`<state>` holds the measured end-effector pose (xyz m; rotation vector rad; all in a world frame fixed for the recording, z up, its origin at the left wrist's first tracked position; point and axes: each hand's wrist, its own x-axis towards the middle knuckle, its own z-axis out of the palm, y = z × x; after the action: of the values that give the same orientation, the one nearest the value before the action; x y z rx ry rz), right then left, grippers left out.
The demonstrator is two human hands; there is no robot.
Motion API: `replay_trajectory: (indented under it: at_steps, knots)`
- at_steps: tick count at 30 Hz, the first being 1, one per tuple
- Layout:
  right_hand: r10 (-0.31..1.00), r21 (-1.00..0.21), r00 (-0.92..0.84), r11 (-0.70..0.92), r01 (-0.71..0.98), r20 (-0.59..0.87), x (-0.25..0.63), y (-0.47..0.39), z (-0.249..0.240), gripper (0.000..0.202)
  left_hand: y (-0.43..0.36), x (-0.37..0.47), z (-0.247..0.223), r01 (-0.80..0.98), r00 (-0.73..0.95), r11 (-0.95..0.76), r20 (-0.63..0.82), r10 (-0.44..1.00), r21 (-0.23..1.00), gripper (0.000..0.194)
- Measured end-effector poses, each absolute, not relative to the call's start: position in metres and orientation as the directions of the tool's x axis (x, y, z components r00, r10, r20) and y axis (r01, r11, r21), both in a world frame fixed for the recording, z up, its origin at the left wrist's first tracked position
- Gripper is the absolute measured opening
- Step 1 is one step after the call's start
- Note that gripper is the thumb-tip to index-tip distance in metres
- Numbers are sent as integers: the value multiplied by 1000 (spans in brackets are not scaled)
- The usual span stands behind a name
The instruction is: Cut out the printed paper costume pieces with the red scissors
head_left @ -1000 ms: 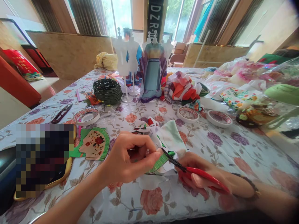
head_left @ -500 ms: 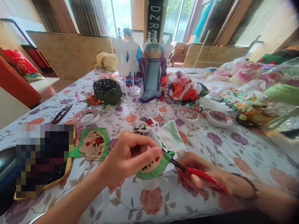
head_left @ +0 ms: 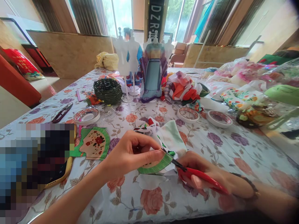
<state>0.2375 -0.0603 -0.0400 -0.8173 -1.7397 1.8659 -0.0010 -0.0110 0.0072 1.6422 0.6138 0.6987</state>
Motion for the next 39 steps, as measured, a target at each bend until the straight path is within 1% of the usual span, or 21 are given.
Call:
replay_trajectory:
  at_steps: [2, 6, 9, 12, 15, 19, 25, 27, 32, 39]
  knots:
    - [684, -993, -720, -90, 81, -121, 236, -60, -35, 57, -10, -1, 9, 11, 681, -153, 104, 725, 988, 15]
    - [666, -978, -717, -111, 176, -205, 234, -59, -26, 60, -8, -3, 13, 27, 698, -116, 64, 713, 993, 17]
    - [648, -977, -732, -107, 184, -209, 235, -59, -23, 62, -7, -6, 15, 51, 708, -114, 45, 704, 992, 18]
    - [634, -968, -733, -122, 219, -245, 235, -59, -18, 60, -6, -7, 15, 54, 728, -124, 46, 684, 991, 17]
    - [628, -963, -740, -65, 261, -242, 234, -58, -12, 57, -5, -8, 15, 72, 756, -108, 16, 654, 992, 16]
    - [647, -972, -744, 17, 233, -167, 235, -56, -14, 54, -3, -9, 15, 116, 767, -113, -17, 641, 987, 16]
    - [621, -975, -757, -57, 217, -205, 236, -56, -19, 57, -4, -9, 16, 141, 756, -75, -58, 652, 987, 15]
    - [633, -977, -752, -39, 208, -185, 235, -56, -18, 56, -4, -9, 16, 147, 753, -71, -65, 655, 987, 16]
    - [619, -971, -754, -58, 232, -218, 235, -55, -17, 57, -4, -8, 17, 150, 760, -78, -64, 647, 986, 17]
    - [636, -981, -749, -78, 177, -185, 240, -57, -30, 55, -3, -8, 17, 145, 761, -64, -70, 645, 987, 18]
